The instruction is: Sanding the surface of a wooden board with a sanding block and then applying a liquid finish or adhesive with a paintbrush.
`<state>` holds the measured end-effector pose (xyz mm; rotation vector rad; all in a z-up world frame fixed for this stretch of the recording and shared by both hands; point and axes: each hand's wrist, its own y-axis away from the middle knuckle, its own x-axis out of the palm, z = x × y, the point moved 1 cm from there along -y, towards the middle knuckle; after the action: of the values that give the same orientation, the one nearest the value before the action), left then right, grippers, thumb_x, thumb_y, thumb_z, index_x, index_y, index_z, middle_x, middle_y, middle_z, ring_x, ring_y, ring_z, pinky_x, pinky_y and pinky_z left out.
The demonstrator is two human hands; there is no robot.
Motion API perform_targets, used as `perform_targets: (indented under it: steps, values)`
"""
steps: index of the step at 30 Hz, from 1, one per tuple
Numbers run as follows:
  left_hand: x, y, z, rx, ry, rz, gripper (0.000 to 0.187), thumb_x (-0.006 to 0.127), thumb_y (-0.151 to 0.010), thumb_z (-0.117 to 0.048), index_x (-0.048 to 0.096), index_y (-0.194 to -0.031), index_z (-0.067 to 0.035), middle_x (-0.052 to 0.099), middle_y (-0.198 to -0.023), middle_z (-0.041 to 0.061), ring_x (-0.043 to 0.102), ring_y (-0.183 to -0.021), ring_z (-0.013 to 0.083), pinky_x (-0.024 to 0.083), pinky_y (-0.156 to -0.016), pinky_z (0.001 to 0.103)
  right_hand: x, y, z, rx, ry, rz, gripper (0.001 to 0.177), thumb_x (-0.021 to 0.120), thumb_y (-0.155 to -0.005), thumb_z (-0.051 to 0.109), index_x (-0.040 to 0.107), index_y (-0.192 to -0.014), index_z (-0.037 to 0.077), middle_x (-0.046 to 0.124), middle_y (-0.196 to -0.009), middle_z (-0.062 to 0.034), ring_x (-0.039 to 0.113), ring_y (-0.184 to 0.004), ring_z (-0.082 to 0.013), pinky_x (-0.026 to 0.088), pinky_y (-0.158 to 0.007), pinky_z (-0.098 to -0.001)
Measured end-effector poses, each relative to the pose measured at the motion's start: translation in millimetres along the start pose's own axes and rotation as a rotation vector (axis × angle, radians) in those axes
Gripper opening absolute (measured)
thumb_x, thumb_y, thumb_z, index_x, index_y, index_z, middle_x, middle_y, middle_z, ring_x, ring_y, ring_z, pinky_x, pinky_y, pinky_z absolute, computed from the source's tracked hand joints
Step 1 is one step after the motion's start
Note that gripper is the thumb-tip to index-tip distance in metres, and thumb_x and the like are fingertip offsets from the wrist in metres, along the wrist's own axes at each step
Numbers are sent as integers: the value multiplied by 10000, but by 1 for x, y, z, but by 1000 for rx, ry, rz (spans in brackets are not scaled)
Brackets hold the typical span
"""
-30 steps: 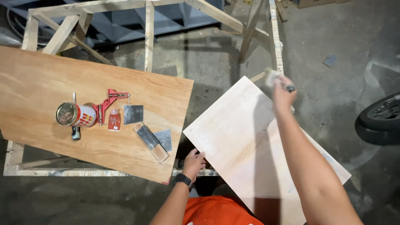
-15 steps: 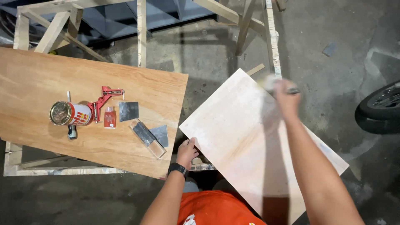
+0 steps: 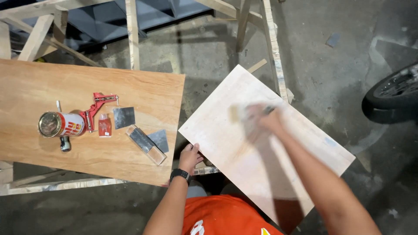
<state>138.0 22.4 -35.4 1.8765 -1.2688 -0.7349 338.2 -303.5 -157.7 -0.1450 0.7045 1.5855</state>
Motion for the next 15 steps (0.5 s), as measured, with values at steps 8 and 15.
perform_targets:
  steps: [8, 15]
  values:
    - [-6, -19, 15, -11, 69, 31, 647, 560, -1171, -343, 348, -1698, -34, 530, -1592, 307, 626, -1366, 420, 546, -1152, 552, -69, 47, 68, -161, -109, -330, 207, 806, -953, 234, 824, -1135, 138, 797, -1121, -105, 755, -1152, -305, 541, -1038, -481]
    - [-10, -16, 8, -36, 33, 43, 701, 579, -1162, -357, 300, -1727, -50, 440, -1671, 295, 563, -1457, 400, 507, -1209, 540, 44, 161, 49, -292, -247, 436, 358, 891, -832, 172, 841, -1143, 1, 835, -1180, -219, 756, -1205, -368, 539, -1109, -515]
